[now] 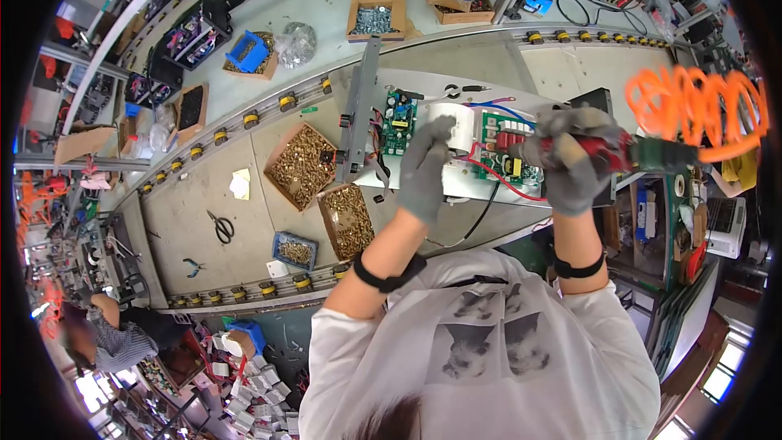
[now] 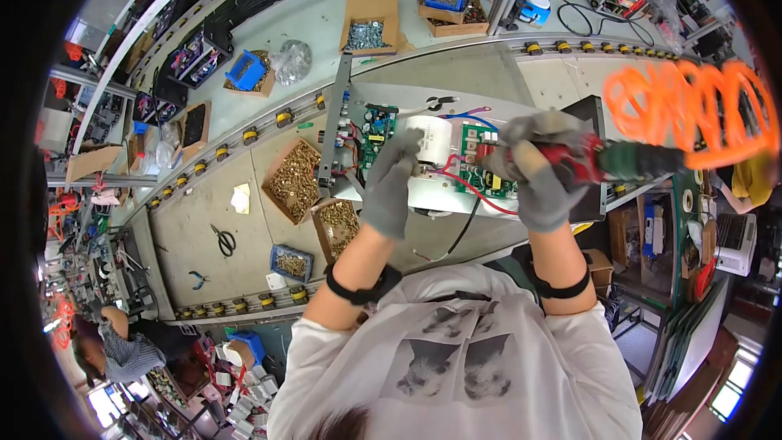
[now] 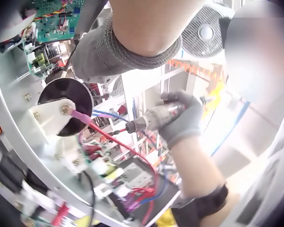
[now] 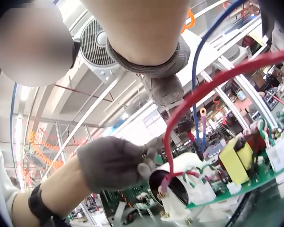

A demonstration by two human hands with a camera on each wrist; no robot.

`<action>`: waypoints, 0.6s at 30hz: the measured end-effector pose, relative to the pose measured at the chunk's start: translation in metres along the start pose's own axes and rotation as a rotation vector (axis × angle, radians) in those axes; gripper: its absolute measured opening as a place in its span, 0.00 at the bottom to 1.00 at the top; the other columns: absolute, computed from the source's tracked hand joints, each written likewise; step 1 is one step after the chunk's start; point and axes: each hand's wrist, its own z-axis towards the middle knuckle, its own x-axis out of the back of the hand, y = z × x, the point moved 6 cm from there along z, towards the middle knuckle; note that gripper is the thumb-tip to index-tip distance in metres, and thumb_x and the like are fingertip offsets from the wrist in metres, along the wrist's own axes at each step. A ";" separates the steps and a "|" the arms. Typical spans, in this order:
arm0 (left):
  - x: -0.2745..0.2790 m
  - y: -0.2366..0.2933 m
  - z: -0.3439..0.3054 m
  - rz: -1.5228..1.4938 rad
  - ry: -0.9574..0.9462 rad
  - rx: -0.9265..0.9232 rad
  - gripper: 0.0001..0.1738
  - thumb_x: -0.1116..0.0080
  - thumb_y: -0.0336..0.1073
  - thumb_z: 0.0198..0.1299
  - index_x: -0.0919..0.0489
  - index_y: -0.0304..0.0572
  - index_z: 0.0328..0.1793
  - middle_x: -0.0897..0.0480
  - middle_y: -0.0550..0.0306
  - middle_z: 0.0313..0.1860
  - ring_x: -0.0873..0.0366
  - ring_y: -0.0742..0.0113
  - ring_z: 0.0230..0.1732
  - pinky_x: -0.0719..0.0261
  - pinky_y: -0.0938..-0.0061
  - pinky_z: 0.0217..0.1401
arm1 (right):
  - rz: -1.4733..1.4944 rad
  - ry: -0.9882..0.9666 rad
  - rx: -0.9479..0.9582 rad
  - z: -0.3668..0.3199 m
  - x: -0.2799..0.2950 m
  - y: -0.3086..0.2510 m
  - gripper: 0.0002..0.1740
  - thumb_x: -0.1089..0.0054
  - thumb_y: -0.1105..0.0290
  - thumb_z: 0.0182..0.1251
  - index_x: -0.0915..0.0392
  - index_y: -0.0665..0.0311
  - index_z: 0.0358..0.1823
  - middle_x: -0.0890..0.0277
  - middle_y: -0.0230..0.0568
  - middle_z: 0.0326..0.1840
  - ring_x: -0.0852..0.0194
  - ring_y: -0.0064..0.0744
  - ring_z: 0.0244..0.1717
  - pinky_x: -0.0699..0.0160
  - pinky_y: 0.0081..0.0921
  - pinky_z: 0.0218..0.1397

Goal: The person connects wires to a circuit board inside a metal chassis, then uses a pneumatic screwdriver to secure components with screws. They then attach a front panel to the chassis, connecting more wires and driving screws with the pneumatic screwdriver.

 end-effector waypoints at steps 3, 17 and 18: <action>-0.003 -0.013 -0.029 -0.035 -0.044 0.122 0.23 0.64 0.21 0.60 0.30 0.35 0.61 0.27 0.56 0.43 0.29 0.72 0.41 0.30 0.79 0.47 | 0.008 -0.018 0.083 -0.007 0.003 -0.029 0.18 0.47 0.79 0.50 0.32 0.63 0.46 0.30 0.43 0.31 0.29 0.40 0.37 0.28 0.38 0.45; -0.044 -0.051 -0.042 -0.577 -0.188 0.293 0.18 0.39 0.35 0.59 0.28 0.45 0.54 0.21 0.56 0.42 0.21 0.66 0.44 0.20 0.82 0.43 | 0.251 0.135 0.070 -0.032 0.021 -0.049 0.18 0.45 0.75 0.52 0.33 0.61 0.46 0.30 0.43 0.32 0.29 0.42 0.36 0.26 0.40 0.42; -0.045 -0.048 -0.042 -0.569 -0.160 0.252 0.19 0.39 0.34 0.59 0.29 0.46 0.55 0.21 0.56 0.41 0.21 0.67 0.43 0.20 0.83 0.42 | 0.266 0.137 0.073 -0.033 0.022 -0.047 0.18 0.45 0.75 0.52 0.34 0.61 0.46 0.30 0.43 0.32 0.29 0.42 0.36 0.26 0.40 0.43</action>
